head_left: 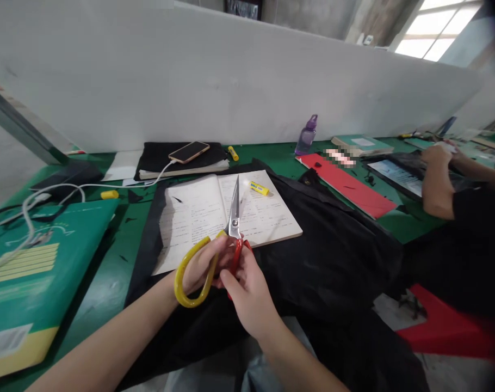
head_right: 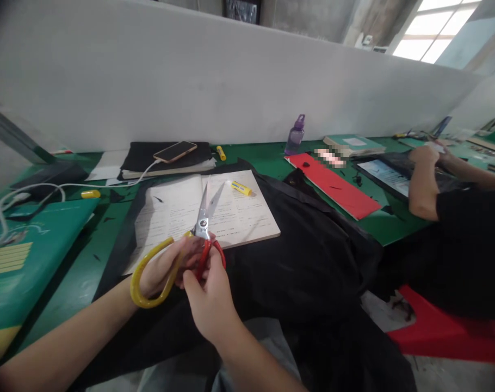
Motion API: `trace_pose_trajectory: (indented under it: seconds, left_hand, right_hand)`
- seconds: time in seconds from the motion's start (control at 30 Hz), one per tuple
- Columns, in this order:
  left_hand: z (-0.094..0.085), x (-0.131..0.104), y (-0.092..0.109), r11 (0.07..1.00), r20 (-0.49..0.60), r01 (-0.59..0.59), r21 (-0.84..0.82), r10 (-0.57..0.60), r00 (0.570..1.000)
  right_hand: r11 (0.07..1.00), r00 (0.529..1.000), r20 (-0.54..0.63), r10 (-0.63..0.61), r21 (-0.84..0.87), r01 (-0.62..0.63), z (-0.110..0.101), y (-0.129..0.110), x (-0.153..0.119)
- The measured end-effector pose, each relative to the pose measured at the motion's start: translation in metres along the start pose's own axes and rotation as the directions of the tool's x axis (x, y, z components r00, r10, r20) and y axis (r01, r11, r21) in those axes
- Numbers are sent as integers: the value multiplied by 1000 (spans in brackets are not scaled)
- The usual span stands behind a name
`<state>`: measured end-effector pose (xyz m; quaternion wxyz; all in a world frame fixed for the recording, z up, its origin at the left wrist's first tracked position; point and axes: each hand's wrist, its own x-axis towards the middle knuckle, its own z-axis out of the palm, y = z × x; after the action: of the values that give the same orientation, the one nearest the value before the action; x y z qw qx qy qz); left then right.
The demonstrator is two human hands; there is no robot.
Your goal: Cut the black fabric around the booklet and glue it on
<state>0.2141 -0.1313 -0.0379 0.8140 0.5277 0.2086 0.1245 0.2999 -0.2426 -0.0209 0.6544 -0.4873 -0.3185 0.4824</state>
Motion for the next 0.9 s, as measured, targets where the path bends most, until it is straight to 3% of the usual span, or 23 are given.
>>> trace_pose_trajectory:
  seconds: [0.1,0.3,0.5,0.7,0.9]
  left_hand:
    - [0,0,1,998,66,42,-36,-40,997]
    - [5,0,7,996,134,-20,-90,32,990]
    - [-2,-3,11,973,214,67,-219,-19,977]
    - [2,0,15,963,265,21,-267,52,963]
    - [0,-1,16,991,170,-43,-124,64,983]
  right_hand:
    - [997,1000,12,1,-77,0,-2,0,1]
    - [980,998,32,-49,-189,54,-10,-2,3]
    - [1000,1000,-12,-19,17,19,-6,-8,2]
    - [984,996,-63,-69,160,79,-3,-17,6]
    - [999,991,126,-46,26,43,-8,-35,17]
